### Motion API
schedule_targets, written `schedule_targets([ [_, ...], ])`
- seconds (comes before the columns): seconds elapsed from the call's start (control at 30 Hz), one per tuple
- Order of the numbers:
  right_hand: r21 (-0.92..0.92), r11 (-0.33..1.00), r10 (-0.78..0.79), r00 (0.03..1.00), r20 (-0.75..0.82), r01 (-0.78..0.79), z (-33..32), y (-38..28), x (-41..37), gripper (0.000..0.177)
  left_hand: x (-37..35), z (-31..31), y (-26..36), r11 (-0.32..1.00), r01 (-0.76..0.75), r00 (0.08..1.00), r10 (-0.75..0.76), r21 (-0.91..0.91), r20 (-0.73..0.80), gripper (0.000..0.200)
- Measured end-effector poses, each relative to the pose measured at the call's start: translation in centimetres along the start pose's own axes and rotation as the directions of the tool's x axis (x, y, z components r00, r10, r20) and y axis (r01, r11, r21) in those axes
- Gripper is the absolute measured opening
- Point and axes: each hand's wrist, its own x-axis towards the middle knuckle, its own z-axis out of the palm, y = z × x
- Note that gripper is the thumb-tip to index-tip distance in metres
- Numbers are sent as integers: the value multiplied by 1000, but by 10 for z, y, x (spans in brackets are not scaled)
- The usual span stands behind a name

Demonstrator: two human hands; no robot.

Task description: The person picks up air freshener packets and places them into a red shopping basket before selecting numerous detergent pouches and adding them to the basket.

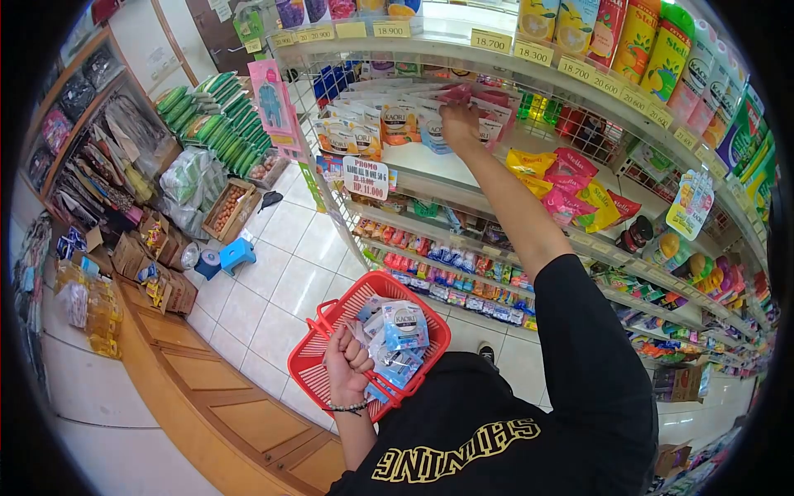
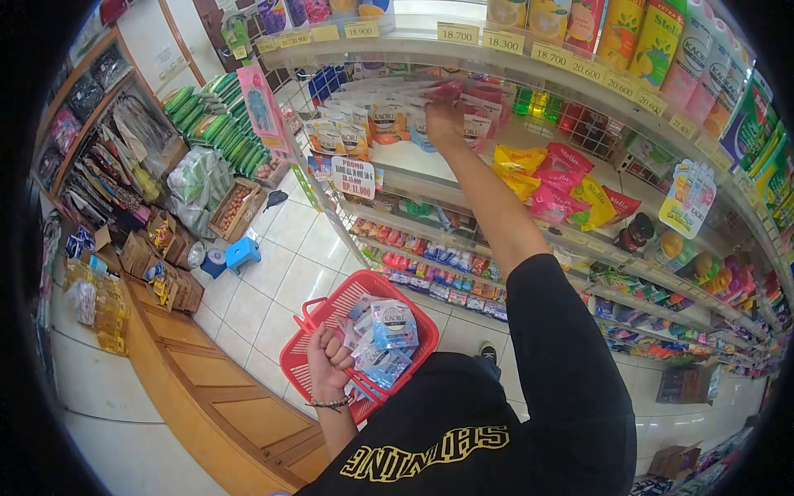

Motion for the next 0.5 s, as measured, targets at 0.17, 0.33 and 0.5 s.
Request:
schedule_targets([
  [0.17, 243, 970, -20, 999, 47, 8, -6, -9, -7, 32, -2, -2, 3, 1000, -23, 999, 23, 22, -35, 47],
  [0.33, 613, 738, 174, 957, 231, -282, -4, -20, -3, 50, 1, -6, 5, 999, -35, 993, 37, 22, -109, 48],
  [0.5, 653, 629, 168, 894, 415, -421, 19, -18, 6, 73, 0, -18, 9, 999, -46, 996, 46, 3, -77, 47],
])
